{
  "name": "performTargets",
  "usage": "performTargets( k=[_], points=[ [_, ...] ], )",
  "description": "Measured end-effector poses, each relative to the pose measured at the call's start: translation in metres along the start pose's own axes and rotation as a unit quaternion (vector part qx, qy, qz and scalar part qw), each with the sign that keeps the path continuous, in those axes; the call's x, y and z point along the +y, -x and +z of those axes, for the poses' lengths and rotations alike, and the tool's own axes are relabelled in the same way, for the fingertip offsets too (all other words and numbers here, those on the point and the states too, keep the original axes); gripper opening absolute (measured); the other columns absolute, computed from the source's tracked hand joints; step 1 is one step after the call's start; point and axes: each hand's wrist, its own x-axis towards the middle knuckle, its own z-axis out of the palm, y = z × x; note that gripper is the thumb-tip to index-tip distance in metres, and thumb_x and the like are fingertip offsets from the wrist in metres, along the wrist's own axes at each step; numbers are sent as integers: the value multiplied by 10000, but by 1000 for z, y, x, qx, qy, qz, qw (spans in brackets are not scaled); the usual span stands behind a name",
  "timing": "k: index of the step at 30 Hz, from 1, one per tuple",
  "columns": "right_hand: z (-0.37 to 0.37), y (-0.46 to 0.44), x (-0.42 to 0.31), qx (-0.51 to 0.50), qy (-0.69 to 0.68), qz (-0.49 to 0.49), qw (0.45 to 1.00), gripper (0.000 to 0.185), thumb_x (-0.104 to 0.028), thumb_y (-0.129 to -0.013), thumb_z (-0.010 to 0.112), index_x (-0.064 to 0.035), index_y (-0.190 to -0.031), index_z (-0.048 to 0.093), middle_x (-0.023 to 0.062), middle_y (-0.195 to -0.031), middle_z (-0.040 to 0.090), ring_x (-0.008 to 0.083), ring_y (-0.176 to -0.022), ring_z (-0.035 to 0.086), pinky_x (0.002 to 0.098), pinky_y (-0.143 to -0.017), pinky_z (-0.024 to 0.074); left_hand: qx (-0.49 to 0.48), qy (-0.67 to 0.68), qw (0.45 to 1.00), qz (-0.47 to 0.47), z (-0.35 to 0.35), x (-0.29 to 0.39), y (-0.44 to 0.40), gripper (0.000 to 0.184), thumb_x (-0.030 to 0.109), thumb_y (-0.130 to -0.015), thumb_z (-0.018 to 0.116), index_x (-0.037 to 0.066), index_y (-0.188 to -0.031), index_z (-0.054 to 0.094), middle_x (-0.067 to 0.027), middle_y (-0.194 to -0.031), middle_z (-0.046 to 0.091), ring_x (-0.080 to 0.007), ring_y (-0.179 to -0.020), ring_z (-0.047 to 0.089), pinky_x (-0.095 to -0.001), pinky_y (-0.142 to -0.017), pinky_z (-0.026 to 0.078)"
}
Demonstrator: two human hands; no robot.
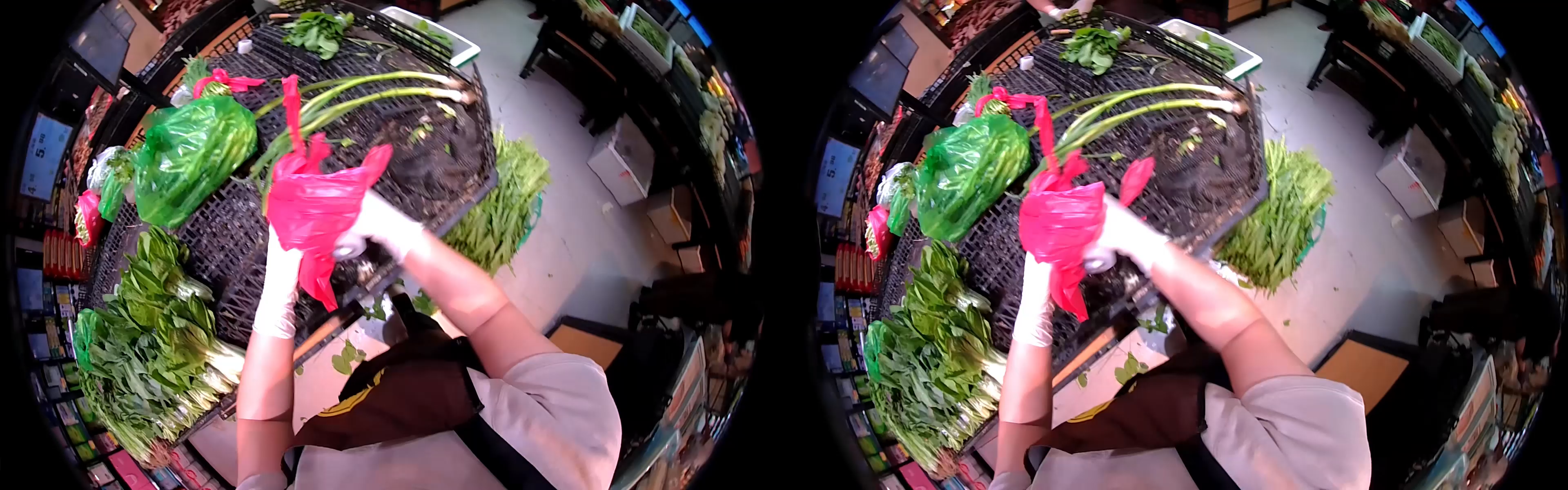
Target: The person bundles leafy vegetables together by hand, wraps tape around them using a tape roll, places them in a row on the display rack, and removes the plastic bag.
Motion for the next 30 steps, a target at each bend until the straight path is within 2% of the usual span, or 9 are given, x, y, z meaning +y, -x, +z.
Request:
performTargets(
  k=[2,4,8,9,10,13,19,23,30],
  points=[
    [50,21,-1,78,211,-207,952,280,-149,-744,676,-29,-995,647,140,-973,679,231,-945,647,345,-857,496,51,122,991,-13,9,-7,39,511,224,-902,599,24,-1329,404,-107,-1227,540,-206,-1088,560,-339,-923,477],
    [76,54,-26,49,335,-173,925,316,-203,-743,682,-24,-1001,643,152,-970,676,251,-934,646,353,-860,490,112,132,985,-26,16,-12,78,466,219,-925,543,23,-1325,404,-110,-1198,548,-226,-1059,572,-367,-922,478],
    [50,117,-140,-120,-63,298,945,407,-325,-798,641,-28,-1076,633,197,-978,658,303,-910,635,379,-852,471,128,149,980,35,3,-50,113,330,252,-947,459,6,-1154,531,-115,-1037,612,-244,-898,624,-357,-794,531],
    [50,136,-132,-111,-25,244,963,425,-341,-814,631,-33,-1107,630,203,-984,655,303,-907,635,383,-843,468,146,213,966,17,15,-43,119,326,244,-950,458,4,-1156,536,-111,-1046,613,-252,-908,625,-359,-803,533],
    [39,153,-141,-84,2,201,976,489,-383,-874,628,-33,-1213,587,51,-625,566,91,-552,476,280,-541,397,150,202,968,13,15,-48,118,330,246,-950,461,7,-1165,534,-109,-1061,612,-254,-923,624,-364,-810,534],
    [8,195,-153,44,9,307,951,578,-412,-862,649,-35,-1288,548,21,-595,515,78,-537,428,265,-508,359,134,174,974,52,33,-56,111,328,275,-925,512,50,-1162,540,-96,-1086,604,-244,-944,616,-383,-833,528],
    [-43,256,-181,101,134,384,908,1043,-569,-720,695,117,-1390,285,299,-1028,626,386,-966,626,387,-856,491,88,233,966,-74,186,-14,126,326,243,-944,525,50,-1206,514,-85,-1100,601,-237,-944,620,-377,-821,532],
    [-90,321,-153,251,141,181,940,821,-394,-773,705,-103,-1421,293,218,-870,647,378,-855,646,399,-713,516,-92,215,964,-129,278,-71,112,298,231,-955,510,57,-1196,527,-81,-1073,607,-221,-931,620,-357,-802,534],
    [-230,446,-144,258,357,359,823,234,-226,-724,642,-56,-881,605,183,-779,648,391,-717,630,459,-668,518,-378,253,818,-352,497,-140,100,218,223,-975,471,76,-1101,570,-33,-934,616,-138,-821,607,-280,-700,515]
  ],
)
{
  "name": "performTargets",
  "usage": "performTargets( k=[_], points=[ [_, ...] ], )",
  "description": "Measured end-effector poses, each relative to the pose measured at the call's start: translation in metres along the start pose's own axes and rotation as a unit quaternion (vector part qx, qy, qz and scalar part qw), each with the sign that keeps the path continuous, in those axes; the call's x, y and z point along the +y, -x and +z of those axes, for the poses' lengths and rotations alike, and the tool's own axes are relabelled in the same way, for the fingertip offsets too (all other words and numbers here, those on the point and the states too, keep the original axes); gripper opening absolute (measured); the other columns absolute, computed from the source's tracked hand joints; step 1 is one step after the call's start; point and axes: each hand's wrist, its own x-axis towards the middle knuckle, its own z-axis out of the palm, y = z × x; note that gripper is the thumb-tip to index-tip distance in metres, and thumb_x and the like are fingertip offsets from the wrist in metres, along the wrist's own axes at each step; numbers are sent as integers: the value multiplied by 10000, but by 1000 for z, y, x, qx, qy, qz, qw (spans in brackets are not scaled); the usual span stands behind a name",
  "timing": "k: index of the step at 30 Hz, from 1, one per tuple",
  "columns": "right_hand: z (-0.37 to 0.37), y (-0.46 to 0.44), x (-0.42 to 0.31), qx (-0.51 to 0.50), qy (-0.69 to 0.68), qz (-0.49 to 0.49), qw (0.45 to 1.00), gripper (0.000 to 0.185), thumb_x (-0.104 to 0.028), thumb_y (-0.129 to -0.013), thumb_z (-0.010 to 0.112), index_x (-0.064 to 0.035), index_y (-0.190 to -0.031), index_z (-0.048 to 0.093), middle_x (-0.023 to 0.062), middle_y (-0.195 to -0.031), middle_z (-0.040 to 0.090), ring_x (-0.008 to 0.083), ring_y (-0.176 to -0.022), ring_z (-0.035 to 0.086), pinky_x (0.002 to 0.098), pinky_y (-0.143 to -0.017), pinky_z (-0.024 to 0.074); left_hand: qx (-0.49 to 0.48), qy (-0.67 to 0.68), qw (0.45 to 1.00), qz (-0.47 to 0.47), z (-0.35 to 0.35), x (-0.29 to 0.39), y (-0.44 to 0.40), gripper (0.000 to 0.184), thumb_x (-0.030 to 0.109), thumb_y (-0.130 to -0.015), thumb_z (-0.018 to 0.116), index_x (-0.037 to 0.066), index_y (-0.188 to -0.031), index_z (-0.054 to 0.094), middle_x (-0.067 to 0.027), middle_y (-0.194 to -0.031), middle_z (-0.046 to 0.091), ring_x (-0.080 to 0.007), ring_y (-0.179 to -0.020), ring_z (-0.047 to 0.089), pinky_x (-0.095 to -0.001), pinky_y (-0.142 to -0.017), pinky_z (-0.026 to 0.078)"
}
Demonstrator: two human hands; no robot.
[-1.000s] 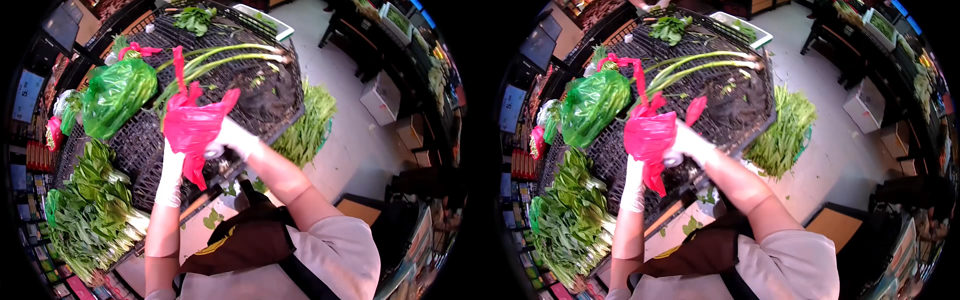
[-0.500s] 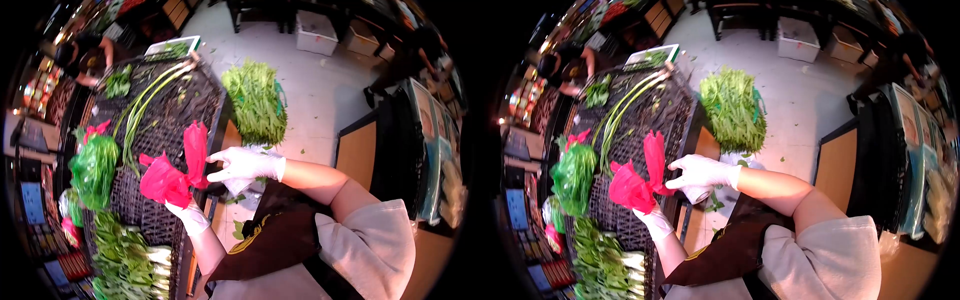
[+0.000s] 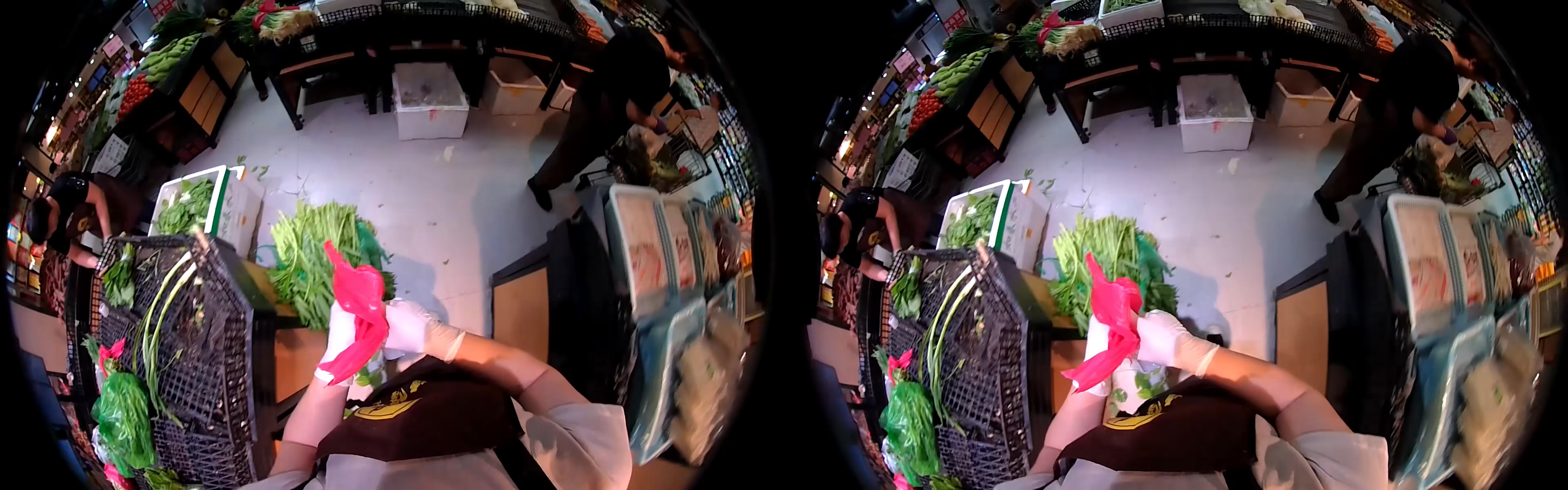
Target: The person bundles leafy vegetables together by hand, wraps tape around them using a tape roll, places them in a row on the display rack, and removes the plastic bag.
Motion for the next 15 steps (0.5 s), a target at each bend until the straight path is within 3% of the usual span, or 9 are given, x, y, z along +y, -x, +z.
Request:
performTargets(
  k=[1,3,4,5,6,8,11,12,15],
  points=[
    [-16,-4,19,23,39,13,999,246,-229,-724,645,-44,-882,604,192,-779,646,391,-710,630,456,-672,520,1,89,995,-42,41,1,-21,166,178,-960,508,75,-1072,572,-13,-884,609,-120,-770,594,-263,-669,502],
    [-44,-19,58,70,73,-14,995,376,-236,-721,652,-38,-1028,565,188,-723,632,366,-687,634,453,-646,513,-21,-129,991,-17,47,-6,-68,166,108,-932,545,57,-1088,572,-18,-905,614,-113,-771,593,-263,-678,504],
    [-56,-26,77,91,87,-27,992,447,-240,-719,655,-34,-1101,546,186,-694,625,353,-676,635,452,-634,510,-30,-168,985,-21,64,-6,-85,205,79,-919,554,45,-1121,557,-22,-927,618,-113,-788,599,-264,-685,507],
    [-65,-34,98,78,78,-14,994,395,-244,-723,656,-33,-1048,578,185,-737,629,352,-705,628,458,-650,503,-37,-207,977,-26,83,-1,-98,250,50,-906,563,33,-1154,542,-26,-949,623,-114,-806,605,-266,-693,511],
    [-75,-44,116,86,53,11,995,345,-243,-727,652,-28,-992,598,186,-752,630,361,-716,624,462,-657,498,34,-206,976,-66,101,3,-110,350,57,-900,562,15,-1238,480,-52,-1045,612,-140,-884,612,-279,-772,511],
    [-95,-69,138,160,-27,32,986,248,-240,-742,645,-11,-835,626,189,-773,630,399,-751,608,472,-669,482,-17,-193,979,-67,109,14,-141,420,117,-909,552,13,-1299,435,-71,-1140,591,-140,-1010,590,-278,-876,476],
    [-130,-116,169,128,-62,51,989,249,-247,-758,634,-10,-835,629,210,-808,631,424,-805,593,463,-686,482,1,-131,985,-116,107,35,-197,492,176,-925,550,-4,-1352,384,-91,-1207,562,-152,-1079,559,-300,-954,440],
    [-121,-135,203,101,-120,66,985,251,-209,-775,633,-8,-926,637,196,-835,660,360,-813,640,417,-715,499,51,-162,978,-124,108,46,-211,499,203,-940,544,-11,-1361,382,-102,-1229,553,-166,-1108,552,-301,-971,433],
    [-159,-203,246,0,-267,194,944,304,-187,-786,677,-24,-1039,636,142,-909,689,235,-840,661,358,-754,510,12,-237,963,-124,79,83,-270,573,339,-940,565,-10,-1362,393,-126,-1260,535,-186,-1115,567,-327,-911,482]
  ],
)
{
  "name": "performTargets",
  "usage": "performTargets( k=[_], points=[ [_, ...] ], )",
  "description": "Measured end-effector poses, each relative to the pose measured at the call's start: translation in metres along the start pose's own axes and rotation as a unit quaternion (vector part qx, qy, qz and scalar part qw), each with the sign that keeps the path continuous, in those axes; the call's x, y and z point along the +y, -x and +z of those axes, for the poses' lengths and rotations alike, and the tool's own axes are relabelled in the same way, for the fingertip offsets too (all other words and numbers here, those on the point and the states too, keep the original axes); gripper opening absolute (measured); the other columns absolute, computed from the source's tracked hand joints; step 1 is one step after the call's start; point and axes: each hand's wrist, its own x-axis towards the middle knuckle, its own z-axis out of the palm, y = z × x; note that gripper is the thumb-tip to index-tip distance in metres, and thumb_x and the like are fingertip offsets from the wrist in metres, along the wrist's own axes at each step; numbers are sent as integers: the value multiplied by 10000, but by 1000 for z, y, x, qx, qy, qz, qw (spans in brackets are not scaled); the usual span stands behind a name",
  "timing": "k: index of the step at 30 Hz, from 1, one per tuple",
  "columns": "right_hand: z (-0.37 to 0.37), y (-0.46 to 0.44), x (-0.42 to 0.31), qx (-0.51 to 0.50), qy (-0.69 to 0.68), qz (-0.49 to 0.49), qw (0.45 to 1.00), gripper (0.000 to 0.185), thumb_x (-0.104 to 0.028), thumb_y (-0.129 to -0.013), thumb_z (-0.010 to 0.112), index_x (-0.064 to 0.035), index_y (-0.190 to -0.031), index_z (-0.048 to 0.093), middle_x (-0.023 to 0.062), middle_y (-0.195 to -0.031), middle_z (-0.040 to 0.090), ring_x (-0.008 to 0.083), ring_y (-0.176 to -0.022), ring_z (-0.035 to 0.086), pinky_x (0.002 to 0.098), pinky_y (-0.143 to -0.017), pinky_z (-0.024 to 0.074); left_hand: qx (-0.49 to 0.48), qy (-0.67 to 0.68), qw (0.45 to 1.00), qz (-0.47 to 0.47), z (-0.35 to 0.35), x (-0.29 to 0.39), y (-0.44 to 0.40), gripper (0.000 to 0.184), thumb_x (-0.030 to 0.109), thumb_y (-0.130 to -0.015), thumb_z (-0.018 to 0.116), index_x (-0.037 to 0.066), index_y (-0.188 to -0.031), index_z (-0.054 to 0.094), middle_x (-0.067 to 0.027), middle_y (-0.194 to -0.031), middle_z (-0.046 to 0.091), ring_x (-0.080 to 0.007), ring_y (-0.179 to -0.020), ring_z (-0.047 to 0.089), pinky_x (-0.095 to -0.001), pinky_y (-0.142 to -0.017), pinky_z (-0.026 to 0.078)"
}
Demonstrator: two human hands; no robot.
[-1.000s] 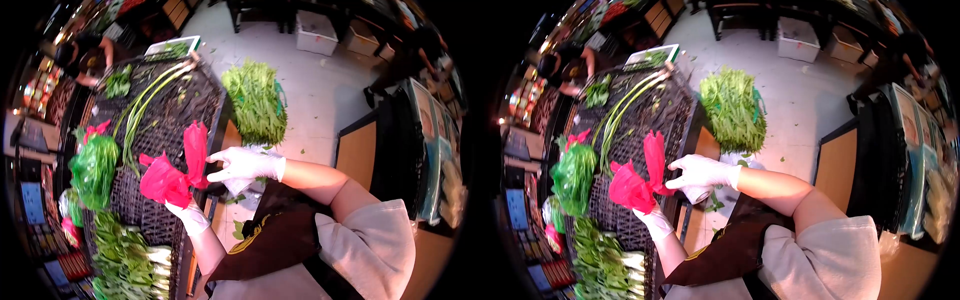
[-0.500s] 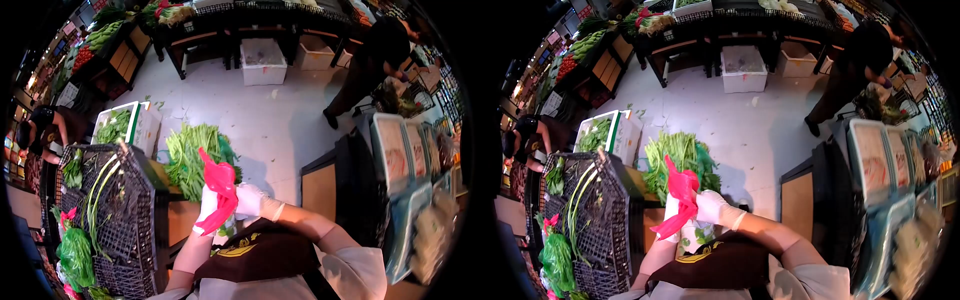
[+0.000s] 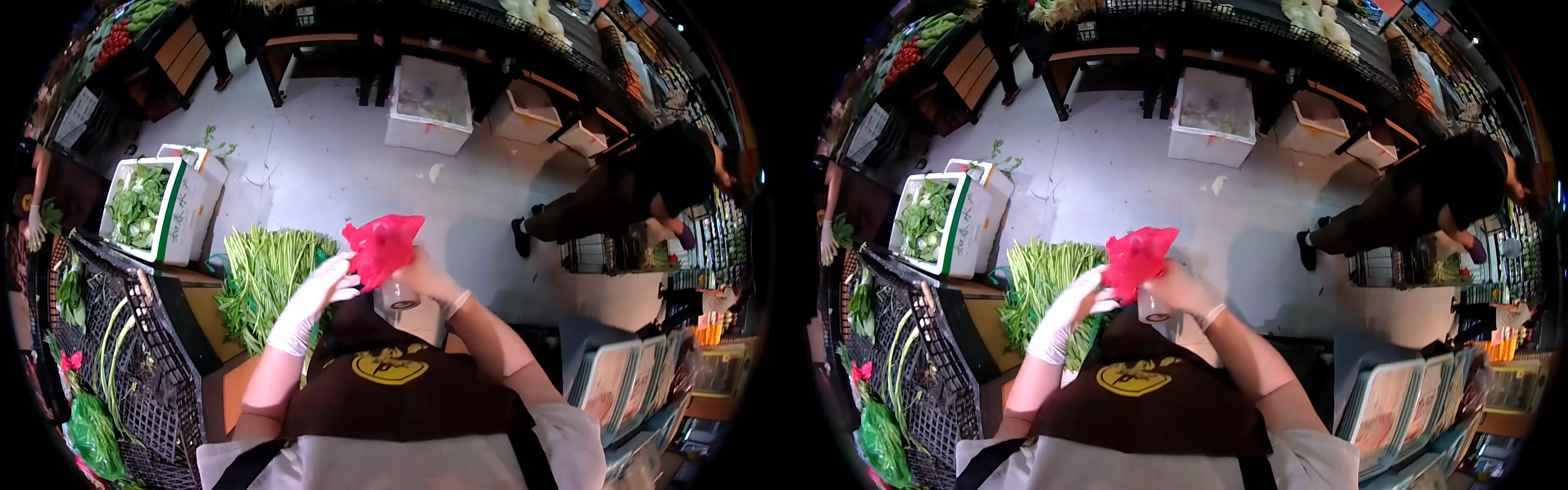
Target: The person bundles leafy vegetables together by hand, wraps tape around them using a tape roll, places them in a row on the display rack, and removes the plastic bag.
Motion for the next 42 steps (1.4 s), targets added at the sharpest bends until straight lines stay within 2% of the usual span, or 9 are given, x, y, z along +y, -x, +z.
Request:
performTargets(
  k=[6,8,9,12,19,22,30,34,42],
  points=[
    [-115,-103,-26,-78,-312,62,945,397,-198,-814,711,-25,-1151,590,66,-1017,643,168,-884,611,325,-794,518,269,-164,942,116,-62,75,-48,333,280,-960,546,59,-1207,577,-57,-1140,617,-163,-1033,595,-292,-927,444],
    [-161,-155,-20,-15,-266,184,946,353,-190,-826,691,-37,-1129,593,67,-991,644,169,-865,615,326,-751,525,310,-119,937,104,-69,97,-52,339,284,-957,544,55,-1205,582,-56,-1143,619,-169,-1039,600,-296,-925,447],
    [-194,-194,11,-63,-80,43,994,336,-198,-828,692,-43,-1110,597,65,-975,648,169,-835,620,327,-719,530,325,-98,934,107,-70,103,-52,343,287,-956,542,54,-1205,584,-59,-1145,621,-174,-1042,604,-297,-922,449],
    [-266,-278,-36,88,-309,115,940,192,-248,-862,677,-63,-895,641,60,-805,661,191,-639,629,326,-563,524,388,-55,913,114,-65,114,-55,337,274,-954,528,49,-1198,586,-67,-1184,616,-195,-1055,613,-309,-922,451],
    [-444,-516,23,233,-303,152,911,281,-334,-850,705,-59,-865,647,72,-778,664,207,-640,641,360,-567,554,544,143,812,156,-21,72,-47,385,295,-956,525,23,-1228,546,-122,-1196,605,-263,-1070,611,-374,-936,471],
    [-420,-516,9,246,-275,170,914,276,-318,-857,693,-52,-925,662,79,-825,676,217,-717,654,367,-625,555,579,177,777,171,9,51,-47,371,282,-959,523,20,-1221,546,-129,-1174,611,-271,-1059,616,-389,-920,486],
    [-354,-600,201,-232,-121,342,902,433,-472,-959,421,-96,-974,637,87,-987,670,250,-826,649,363,-682,547,629,211,711,233,85,46,-61,281,248,-950,520,50,-1117,629,-41,-1075,645,-126,-1020,585,-285,-895,448],
    [-166,-458,85,-192,-30,348,917,267,-344,-939,555,-90,-872,602,36,-788,625,191,-706,612,333,-634,530,630,251,696,235,109,-6,-49,319,295,-962,538,53,-1162,594,-35,-1093,619,-132,-1015,580,-280,-896,458],
    [91,-229,-69,-523,92,31,847,328,-262,-885,659,27,-1036,627,63,-848,640,146,-711,616,264,-631,502,721,311,547,289,147,-173,94,318,279,-981,492,60,-1193,582,-54,-1162,628,-153,-1047,590,-297,-932,440]
  ],
)
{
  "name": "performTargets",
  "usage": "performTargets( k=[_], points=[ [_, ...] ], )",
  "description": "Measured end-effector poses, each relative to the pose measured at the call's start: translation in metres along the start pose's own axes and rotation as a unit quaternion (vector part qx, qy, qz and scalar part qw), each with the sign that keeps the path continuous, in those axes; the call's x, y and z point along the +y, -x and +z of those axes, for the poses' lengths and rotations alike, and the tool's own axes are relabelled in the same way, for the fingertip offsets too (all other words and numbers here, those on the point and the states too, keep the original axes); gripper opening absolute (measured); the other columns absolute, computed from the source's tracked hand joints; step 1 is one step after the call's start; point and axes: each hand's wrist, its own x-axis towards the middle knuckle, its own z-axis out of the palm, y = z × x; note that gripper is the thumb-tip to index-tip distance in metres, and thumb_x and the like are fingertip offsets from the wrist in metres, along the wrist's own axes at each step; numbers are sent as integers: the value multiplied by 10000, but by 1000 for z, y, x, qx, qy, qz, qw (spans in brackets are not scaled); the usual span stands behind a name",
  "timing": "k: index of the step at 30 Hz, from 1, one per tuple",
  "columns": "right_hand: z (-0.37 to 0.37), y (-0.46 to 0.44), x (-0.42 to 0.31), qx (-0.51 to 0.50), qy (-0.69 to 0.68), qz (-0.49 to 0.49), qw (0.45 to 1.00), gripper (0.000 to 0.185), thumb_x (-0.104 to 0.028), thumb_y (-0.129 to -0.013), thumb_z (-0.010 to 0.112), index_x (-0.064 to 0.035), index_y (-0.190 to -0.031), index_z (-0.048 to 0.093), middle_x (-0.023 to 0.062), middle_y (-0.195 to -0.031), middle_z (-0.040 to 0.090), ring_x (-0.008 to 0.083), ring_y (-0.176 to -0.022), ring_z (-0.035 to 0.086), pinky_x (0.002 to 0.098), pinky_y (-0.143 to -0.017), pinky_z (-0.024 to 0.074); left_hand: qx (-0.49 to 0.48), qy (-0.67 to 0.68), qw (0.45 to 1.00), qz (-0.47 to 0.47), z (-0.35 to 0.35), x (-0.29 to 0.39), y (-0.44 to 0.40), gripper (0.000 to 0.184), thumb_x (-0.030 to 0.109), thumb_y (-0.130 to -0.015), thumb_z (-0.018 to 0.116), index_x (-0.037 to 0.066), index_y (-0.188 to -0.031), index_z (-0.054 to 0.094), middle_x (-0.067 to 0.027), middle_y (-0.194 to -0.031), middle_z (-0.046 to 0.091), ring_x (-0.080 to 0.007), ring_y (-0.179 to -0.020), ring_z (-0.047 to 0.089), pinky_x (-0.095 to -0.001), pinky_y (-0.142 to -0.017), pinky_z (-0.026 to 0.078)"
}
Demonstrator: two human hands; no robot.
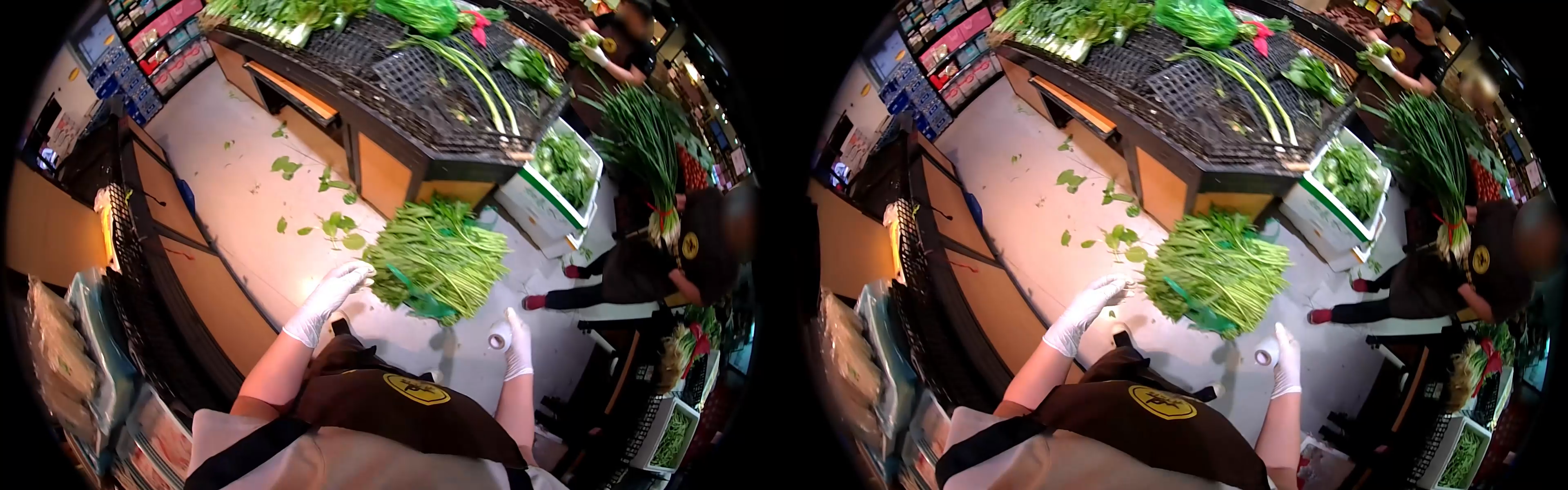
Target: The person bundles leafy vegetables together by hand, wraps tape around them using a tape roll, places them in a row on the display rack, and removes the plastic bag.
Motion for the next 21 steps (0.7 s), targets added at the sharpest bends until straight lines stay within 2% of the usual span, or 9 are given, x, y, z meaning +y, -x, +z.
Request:
performTargets(
  k=[3,4,6,8,10,12,14,17,21],
  points=[
    [97,-13,-37,-41,32,-92,994,430,-218,-894,655,71,-1200,564,96,-1067,640,114,-853,607,240,-747,489,115,33,993,14,-84,10,-9,306,265,-980,493,51,-1177,585,-68,-1155,633,-159,-1049,593,-294,-929,442],
    [129,-16,-55,-55,61,-106,991,463,-214,-893,656,72,-1237,536,98,-1111,624,110,-885,598,236,-771,480,127,53,990,30,-108,19,-11,307,263,-979,494,48,-1180,582,-64,-1159,632,-150,-1042,592,-283,-921,437],
    [190,-8,-83,-81,109,-125,983,535,-205,-891,660,73,-1312,482,101,-1198,593,102,-948,581,228,-820,462,150,82,984,52,-151,44,1,311,260,-979,495,42,-1185,576,-56,-1168,630,-132,-1030,592,-260,-905,427],
    [229,-23,-100,-114,129,-112,979,514,-178,-890,656,56,-1316,489,93,-1242,574,91,-975,560,221,-842,447,182,94,977,68,-182,61,6,297,244,-980,487,45,-1180,579,-60,-1167,632,-136,-1033,598,-252,-891,426],
    [266,-30,-117,-134,138,-104,976,506,-171,-887,658,44,-1315,495,84,-1249,571,74,-984,545,209,-851,435,192,94,975,60,-211,65,11,293,237,-980,484,45,-1178,582,-63,-1169,631,-144,-1031,602,-256,-899,425],
    [298,-53,-123,-141,138,-122,973,500,-163,-884,660,40,-1312,500,74,-1233,578,68,-970,546,208,-840,435,249,93,963,31,-231,81,11,291,225,-978,484,25,-1158,596,-82,-1140,641,-160,-1010,612,-265,-910,433],
    [333,-67,-136,-148,139,-135,970,483,-142,-885,654,35,-1310,506,32,-1123,603,43,-824,541,191,-736,441,242,115,962,52,-259,85,3,287,228,-977,488,27,-1149,601,-81,-1127,646,-158,-1003,615,-266,-906,437],
    [376,-90,-150,-161,90,-121,975,441,-131,-889,649,16,-1289,535,-6,-982,609,18,-720,509,177,-649,427,267,78,960,23,-302,104,-20,280,235,-970,505,35,-1136,607,-68,-1110,651,-150,-999,617,-266,-897,436],
    [422,-138,-164,-141,93,-107,980,455,-152,-879,672,18,-1280,538,-2,-936,616,27,-711,527,184,-654,439,276,66,958,36,-354,131,-67,304,259,-958,526,35,-1149,602,-72,-1110,653,-164,-1006,622,-272,-895,432]
  ],
)
